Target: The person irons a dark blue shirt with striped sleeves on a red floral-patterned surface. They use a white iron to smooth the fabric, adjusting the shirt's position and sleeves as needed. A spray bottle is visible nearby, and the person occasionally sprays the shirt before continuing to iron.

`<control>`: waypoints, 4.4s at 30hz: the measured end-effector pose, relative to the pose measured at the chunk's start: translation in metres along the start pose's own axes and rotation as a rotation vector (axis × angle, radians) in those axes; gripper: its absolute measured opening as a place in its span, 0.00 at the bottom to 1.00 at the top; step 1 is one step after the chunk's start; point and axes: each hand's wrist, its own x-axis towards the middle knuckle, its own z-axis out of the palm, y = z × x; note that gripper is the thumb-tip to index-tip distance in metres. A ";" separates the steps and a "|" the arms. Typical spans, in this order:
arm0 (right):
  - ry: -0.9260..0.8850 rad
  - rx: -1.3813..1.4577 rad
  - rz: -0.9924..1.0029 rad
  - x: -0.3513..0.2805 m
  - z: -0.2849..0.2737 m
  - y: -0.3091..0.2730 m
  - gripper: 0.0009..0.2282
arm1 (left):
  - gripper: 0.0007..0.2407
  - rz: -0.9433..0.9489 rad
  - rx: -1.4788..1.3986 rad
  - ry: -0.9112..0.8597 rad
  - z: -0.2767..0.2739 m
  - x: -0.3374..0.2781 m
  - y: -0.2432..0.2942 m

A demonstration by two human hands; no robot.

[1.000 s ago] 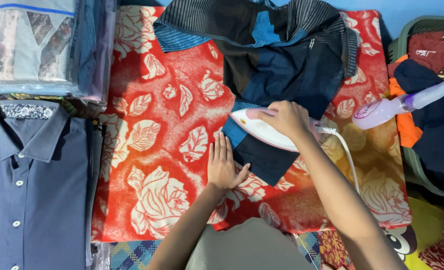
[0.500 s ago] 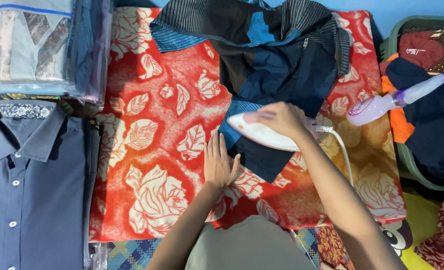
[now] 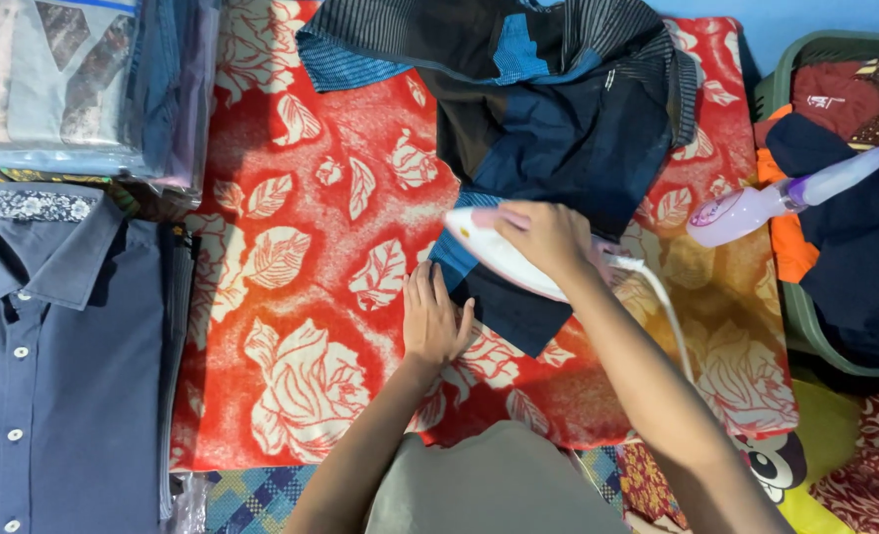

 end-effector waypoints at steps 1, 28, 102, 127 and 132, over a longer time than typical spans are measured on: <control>0.001 0.000 0.000 0.001 0.005 0.000 0.16 | 0.32 0.001 0.000 0.001 0.000 -0.001 0.001; -0.207 0.052 -0.013 -0.012 -0.030 -0.032 0.17 | 0.30 -0.034 -0.013 -0.004 -0.017 0.007 0.004; 0.129 -0.083 -0.001 0.008 -0.002 0.011 0.15 | 0.25 0.015 0.039 0.054 -0.009 -0.008 -0.001; 0.114 -0.087 0.058 -0.033 -0.026 0.037 0.15 | 0.24 0.009 0.045 0.019 -0.009 -0.009 -0.004; -0.009 0.462 -0.091 -0.088 -0.060 0.040 0.16 | 0.24 0.005 0.045 -0.012 -0.019 -0.005 -0.001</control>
